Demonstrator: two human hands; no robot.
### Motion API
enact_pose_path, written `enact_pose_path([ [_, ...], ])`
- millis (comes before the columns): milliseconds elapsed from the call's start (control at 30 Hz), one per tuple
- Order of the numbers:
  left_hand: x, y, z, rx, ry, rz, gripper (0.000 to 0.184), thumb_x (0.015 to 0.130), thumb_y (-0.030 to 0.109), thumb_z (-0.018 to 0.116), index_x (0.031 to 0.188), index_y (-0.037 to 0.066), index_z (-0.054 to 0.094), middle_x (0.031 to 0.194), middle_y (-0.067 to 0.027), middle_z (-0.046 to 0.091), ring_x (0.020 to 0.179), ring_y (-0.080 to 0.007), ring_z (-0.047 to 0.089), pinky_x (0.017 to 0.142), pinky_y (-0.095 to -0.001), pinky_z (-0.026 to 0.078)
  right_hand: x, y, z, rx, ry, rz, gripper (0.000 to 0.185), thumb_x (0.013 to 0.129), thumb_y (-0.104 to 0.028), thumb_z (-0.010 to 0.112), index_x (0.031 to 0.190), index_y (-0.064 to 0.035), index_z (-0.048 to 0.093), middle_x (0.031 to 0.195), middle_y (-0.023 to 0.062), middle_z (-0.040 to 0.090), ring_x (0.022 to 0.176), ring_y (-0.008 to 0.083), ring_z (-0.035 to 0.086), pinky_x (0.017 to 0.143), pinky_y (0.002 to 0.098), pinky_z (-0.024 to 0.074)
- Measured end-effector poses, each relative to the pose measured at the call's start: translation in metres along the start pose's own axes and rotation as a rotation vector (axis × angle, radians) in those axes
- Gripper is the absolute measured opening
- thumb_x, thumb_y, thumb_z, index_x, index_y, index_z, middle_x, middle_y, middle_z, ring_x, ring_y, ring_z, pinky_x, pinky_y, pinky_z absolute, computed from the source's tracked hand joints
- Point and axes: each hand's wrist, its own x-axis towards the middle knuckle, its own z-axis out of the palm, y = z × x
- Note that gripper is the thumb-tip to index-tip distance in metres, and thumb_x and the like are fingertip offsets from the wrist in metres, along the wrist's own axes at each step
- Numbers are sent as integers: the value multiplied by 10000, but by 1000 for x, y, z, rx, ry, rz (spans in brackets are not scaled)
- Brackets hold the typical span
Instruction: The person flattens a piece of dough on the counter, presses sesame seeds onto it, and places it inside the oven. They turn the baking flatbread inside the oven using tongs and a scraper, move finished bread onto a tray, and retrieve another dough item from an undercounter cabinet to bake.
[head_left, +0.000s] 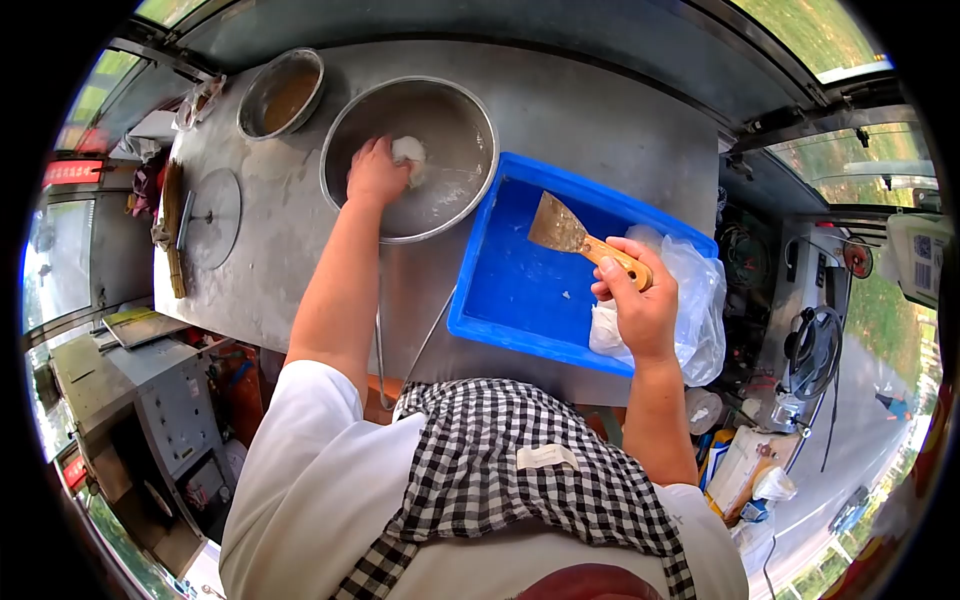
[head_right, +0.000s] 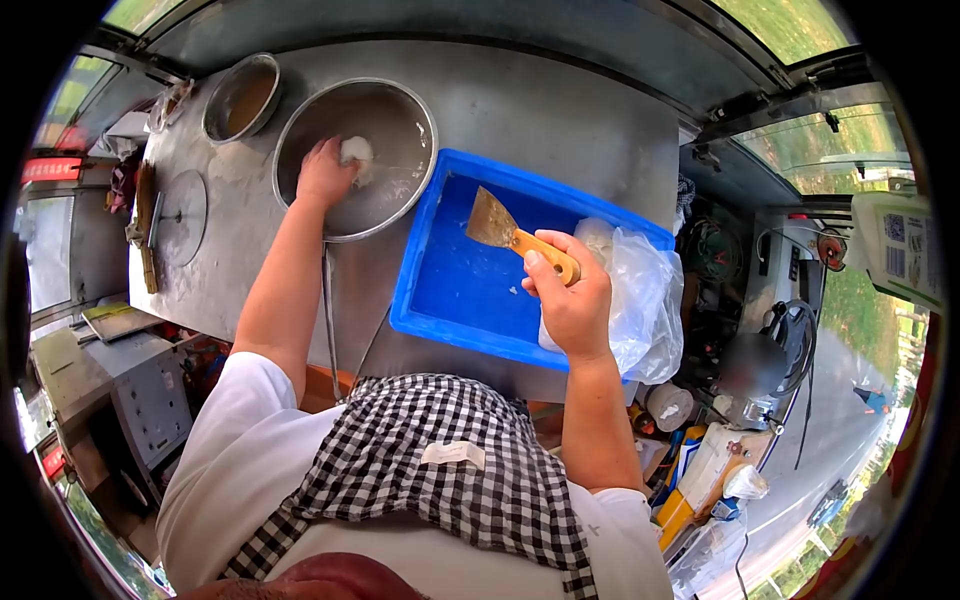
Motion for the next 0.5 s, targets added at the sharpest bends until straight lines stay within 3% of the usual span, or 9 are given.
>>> enact_pose_path([
  [167, 15, 9, -31, -49, -287, -302, 853, 784, 542, 734, 1416, 10, 520, 1454, -222, 519, 1323, -378, 532, 1089, -447, 455, 11, 4, 14, 19, -32, 16, 263, 945, -110, 686, 1170, 24, 669, 910, 64, 705, 718, 99, 673, 651, 230, 570],
  [200, 16, 9, -30, -52, -266, -314, 862, 783, 546, 735, 1408, -5, 518, 1445, -229, 523, 1321, -377, 535, 1089, -442, 455, 12, 5, 16, 26, -41, 17, 263, 944, -110, 687, 1171, 23, 669, 912, 63, 705, 720, 97, 671, 652, 229, 570],
  [267, 17, 11, -27, -60, -221, -334, 880, 781, 555, 738, 1393, -35, 512, 1426, -244, 531, 1315, -374, 540, 1089, -432, 456, 15, 6, 18, 39, -56, 18, 264, 943, -110, 690, 1171, 21, 670, 917, 62, 705, 723, 93, 667, 655, 226, 570],
  [367, 20, 1, -18, -44, -181, -170, 914, 757, 567, 758, 1396, -34, 500, 1426, -253, 525, 1316, -377, 537, 1094, -431, 452, 19, 9, 17, 27, -67, 24, 264, 942, -111, 693, 1172, 16, 671, 922, 61, 705, 724, 88, 662, 657, 222, 569],
  [500, 17, 7, -13, -10, -110, -172, 932, 718, 545, 791, 1427, 24, 487, 1405, -232, 537, 1294, -383, 544, 1094, -430, 451, 22, 12, 11, -3, -56, 26, 261, 943, -114, 692, 1171, 10, 672, 920, 62, 705, 723, 87, 659, 661, 221, 568],
])
